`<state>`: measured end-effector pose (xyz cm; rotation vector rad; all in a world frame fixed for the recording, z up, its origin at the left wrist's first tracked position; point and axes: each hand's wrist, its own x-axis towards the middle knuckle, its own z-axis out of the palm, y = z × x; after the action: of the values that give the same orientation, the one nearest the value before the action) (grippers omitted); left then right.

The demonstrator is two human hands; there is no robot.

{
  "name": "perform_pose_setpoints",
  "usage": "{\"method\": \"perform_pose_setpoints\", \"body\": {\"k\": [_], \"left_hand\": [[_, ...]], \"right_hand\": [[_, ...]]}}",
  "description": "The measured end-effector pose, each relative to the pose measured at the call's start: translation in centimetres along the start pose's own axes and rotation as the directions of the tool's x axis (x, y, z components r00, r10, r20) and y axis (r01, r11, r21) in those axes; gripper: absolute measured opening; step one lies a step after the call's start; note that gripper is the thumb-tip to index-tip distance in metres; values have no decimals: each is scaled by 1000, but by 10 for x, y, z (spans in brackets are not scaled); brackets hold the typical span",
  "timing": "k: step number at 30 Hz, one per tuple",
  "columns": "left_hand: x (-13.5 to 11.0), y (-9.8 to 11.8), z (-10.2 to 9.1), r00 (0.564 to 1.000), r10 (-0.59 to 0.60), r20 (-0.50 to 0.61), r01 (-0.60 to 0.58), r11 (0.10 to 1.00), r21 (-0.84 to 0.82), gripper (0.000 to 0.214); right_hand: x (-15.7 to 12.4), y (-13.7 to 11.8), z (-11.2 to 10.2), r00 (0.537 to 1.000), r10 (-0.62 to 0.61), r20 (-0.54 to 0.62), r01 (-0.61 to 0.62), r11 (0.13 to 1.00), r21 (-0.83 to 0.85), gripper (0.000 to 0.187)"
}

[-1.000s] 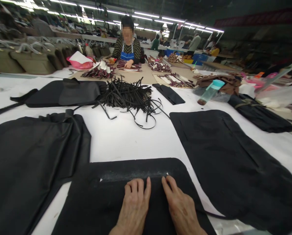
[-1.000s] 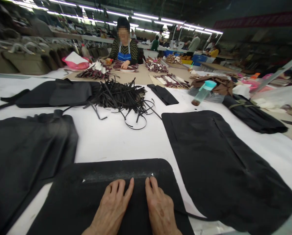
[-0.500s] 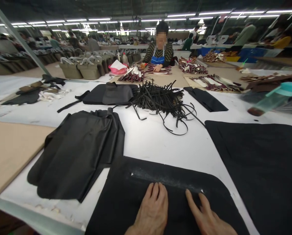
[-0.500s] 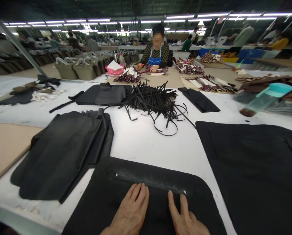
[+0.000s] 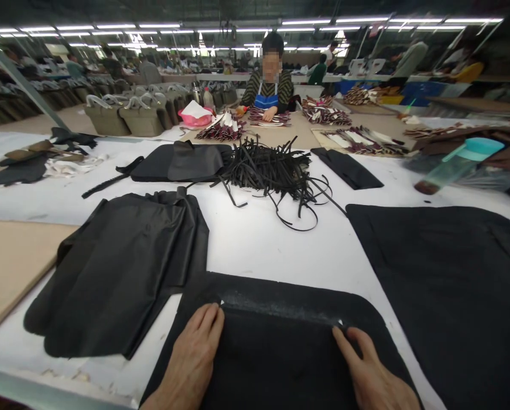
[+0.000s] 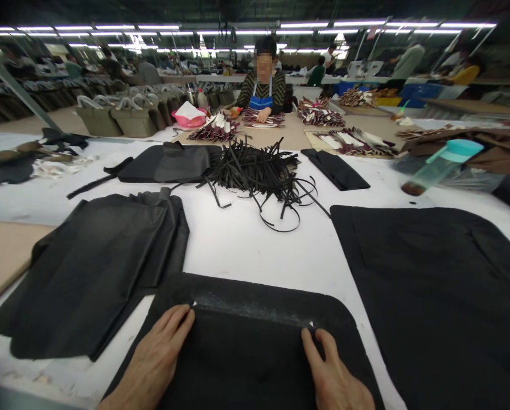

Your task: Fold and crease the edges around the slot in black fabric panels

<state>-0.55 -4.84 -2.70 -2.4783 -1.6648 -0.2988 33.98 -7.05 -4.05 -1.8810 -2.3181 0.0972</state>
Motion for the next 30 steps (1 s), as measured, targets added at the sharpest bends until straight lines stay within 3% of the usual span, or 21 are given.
{"method": "perform_pose_setpoints", "body": {"k": [3,5,6,7,9,11,12,14,16,18,19,20,22,23,24,26,28,30], "left_hand": [[3,5,-10,991,-85,-102,66,982,-176,39],[11,20,-21,988,-153,9,137,853,-503,29],[16,30,-28,978,-148,145,206,709,-674,26],[22,41,-33,941,-97,323,324,532,-782,27],[33,63,-40,813,6,582,574,162,-803,34],[42,78,-41,740,114,663,672,-165,-722,45],[45,83,-40,723,160,672,686,-285,-670,49],[50,89,-37,701,235,674,701,-402,-589,52],[51,90,-36,675,252,693,726,-393,-564,41],[51,89,-37,675,180,716,731,-299,-614,28],[50,88,-37,701,112,705,710,-214,-671,26],[48,86,-37,754,50,654,656,-99,-748,28],[43,83,-36,901,26,433,424,166,-890,29],[40,81,-34,950,65,305,277,273,-921,27],[37,80,-32,973,115,198,147,350,-925,25],[33,79,-27,982,173,80,-4,441,-897,25],[31,79,-23,987,157,46,-39,503,-863,26],[32,76,-25,993,102,59,-3,522,-853,24]], "right_hand": [[9,-19,-21,996,59,-62,-47,982,183,43],[21,-40,-37,993,63,-102,-20,927,375,35],[28,-51,-43,990,66,-127,-2,894,448,33],[34,-63,-48,985,69,-160,22,861,508,30],[45,-81,-51,978,70,-199,60,812,581,29],[51,-92,-46,977,60,-205,80,788,611,30],[52,-95,-42,978,46,-202,89,786,612,31],[51,-98,-32,981,2,-195,115,800,589,33],[49,-99,-25,980,-34,-194,136,830,541,36],[49,-100,-22,986,-44,-160,120,853,509,36],[50,-101,-22,991,-37,-125,96,856,508,36],[51,-102,-23,996,-27,-86,68,855,514,35],[53,-105,-24,1000,4,-24,9,847,532,31],[54,-106,-25,1000,19,-2,-15,840,542,29],[55,-107,-26,999,26,22,-34,833,553,28],[57,-110,-28,997,29,78,-69,812,579,28],[58,-111,-33,987,21,157,-114,780,615,29],[59,-108,-41,966,7,257,-178,740,649,28]]}}
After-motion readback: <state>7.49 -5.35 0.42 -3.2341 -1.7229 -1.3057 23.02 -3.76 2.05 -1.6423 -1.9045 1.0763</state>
